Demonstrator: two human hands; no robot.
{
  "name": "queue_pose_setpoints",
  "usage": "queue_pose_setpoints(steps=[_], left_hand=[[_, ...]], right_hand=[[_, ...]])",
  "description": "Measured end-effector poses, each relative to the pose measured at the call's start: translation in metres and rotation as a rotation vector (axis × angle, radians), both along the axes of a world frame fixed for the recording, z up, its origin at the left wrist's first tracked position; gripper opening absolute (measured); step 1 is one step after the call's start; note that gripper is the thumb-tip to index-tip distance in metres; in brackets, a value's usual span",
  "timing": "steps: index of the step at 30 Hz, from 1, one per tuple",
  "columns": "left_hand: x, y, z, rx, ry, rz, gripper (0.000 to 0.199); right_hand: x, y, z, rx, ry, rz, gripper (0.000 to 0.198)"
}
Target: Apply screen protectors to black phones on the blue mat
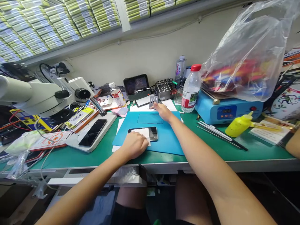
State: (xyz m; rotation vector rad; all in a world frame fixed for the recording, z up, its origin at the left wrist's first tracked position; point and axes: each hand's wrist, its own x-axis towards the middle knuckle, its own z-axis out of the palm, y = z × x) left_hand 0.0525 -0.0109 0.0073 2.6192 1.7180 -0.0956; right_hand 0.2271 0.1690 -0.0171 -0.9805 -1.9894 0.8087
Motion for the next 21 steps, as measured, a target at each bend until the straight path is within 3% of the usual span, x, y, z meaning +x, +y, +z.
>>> queue_pose_setpoints(steps=[5,9,14,21], left_hand=[[0.035,0.026,0.0,0.021,-0.061,-0.006,0.048],[0.038,0.047,0.001,0.033,-0.078,0.022,0.048],[0.002,0.051,0.001,0.035,-0.037,0.076,0.047],[-0.058,0.023,0.002,0.04,0.056,0.147,0.045]], right_hand=[[-0.001,0.003,-0.005,-0.052,0.068,0.024,0.085],[-0.001,0.004,-0.005,-0.059,0.071,0.022,0.085],[-0.001,0.004,-0.005,-0.054,0.065,0.018,0.085],[0.0,-0.006,0.003,-0.006,-0.012,-0.001,0.093]])
